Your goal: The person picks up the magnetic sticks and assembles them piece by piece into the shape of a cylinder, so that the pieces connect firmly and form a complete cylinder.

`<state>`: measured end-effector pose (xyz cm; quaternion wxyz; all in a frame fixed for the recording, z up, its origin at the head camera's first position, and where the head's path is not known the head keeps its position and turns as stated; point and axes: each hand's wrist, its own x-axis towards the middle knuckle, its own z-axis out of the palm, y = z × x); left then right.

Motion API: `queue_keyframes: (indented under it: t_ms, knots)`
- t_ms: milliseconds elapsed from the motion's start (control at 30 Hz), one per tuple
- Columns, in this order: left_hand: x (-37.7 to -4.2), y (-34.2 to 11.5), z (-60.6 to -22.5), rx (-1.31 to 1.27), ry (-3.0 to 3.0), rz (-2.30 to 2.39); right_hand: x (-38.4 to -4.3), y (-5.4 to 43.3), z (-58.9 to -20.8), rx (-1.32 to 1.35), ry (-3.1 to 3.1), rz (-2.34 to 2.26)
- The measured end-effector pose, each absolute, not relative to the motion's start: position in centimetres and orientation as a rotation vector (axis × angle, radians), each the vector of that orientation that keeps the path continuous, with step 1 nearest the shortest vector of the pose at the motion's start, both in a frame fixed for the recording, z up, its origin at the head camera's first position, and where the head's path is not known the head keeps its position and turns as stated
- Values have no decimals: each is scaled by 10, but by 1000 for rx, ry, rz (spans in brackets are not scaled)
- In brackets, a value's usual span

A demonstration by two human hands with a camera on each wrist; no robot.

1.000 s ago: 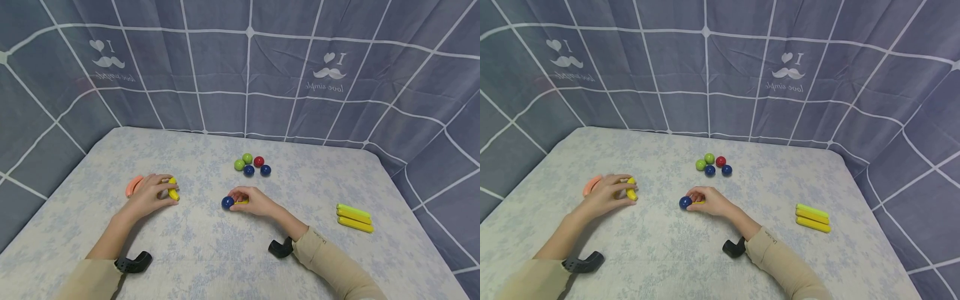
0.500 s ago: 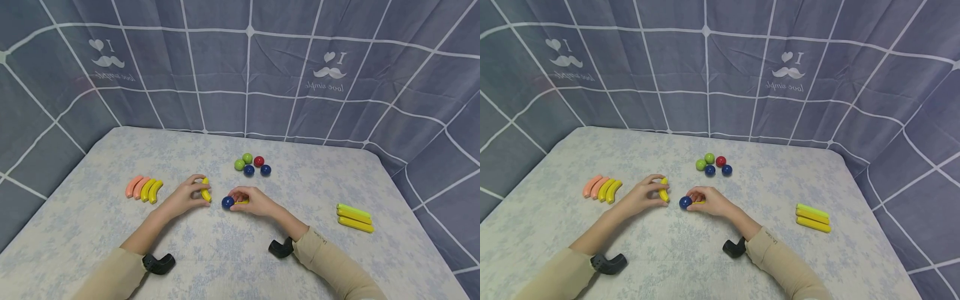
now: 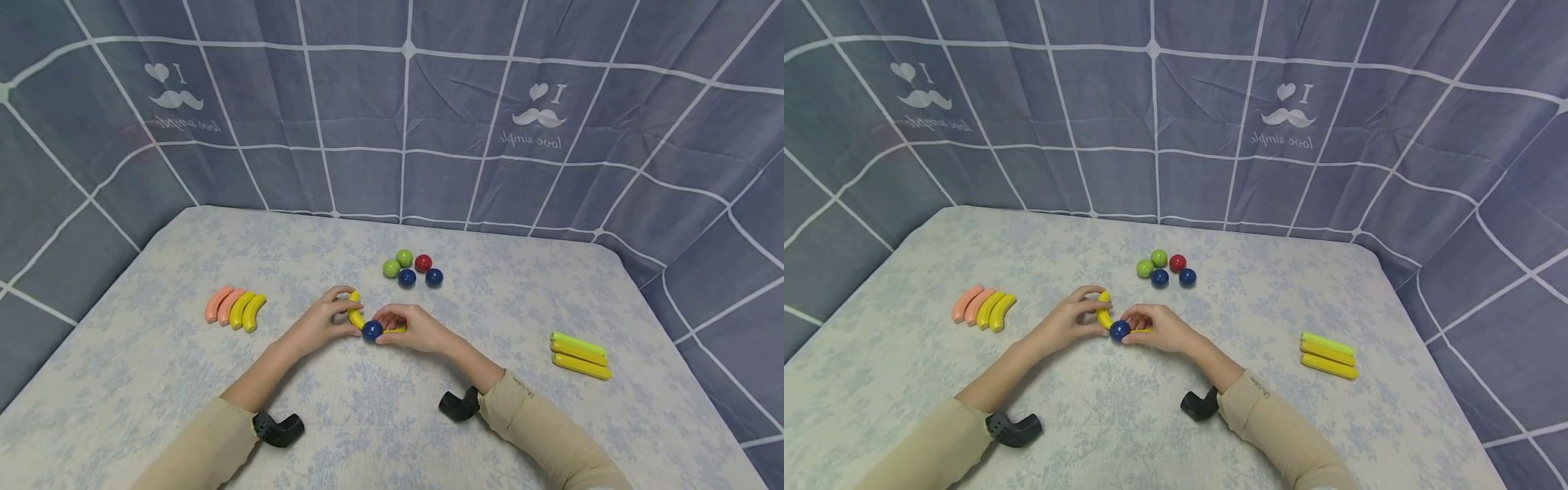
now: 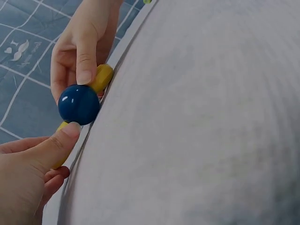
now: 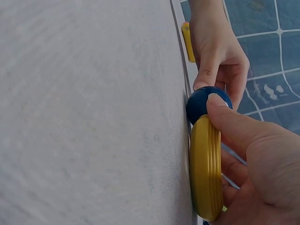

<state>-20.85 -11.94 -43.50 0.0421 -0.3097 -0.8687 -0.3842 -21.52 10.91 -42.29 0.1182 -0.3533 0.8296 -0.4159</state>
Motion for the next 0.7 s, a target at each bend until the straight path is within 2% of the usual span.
queue_keyframes:
  t_ms: [167, 333, 533, 700]
  knots:
    - [-210, -119, -437, -929, -2628, -1534, -215, 108, -423, -1021, 2428, -1228]
    - [-207, -116, -437, -756, -2548, -1958, -214, 106, -423, -996, 2454, -1239]
    - [-205, -107, -440, -521, -2547, -1944, -211, 102, -422, -940, 2458, -1260]
    - [-202, -102, -439, -457, -2508, -1951, -216, 109, -417, -893, 2419, -1289]
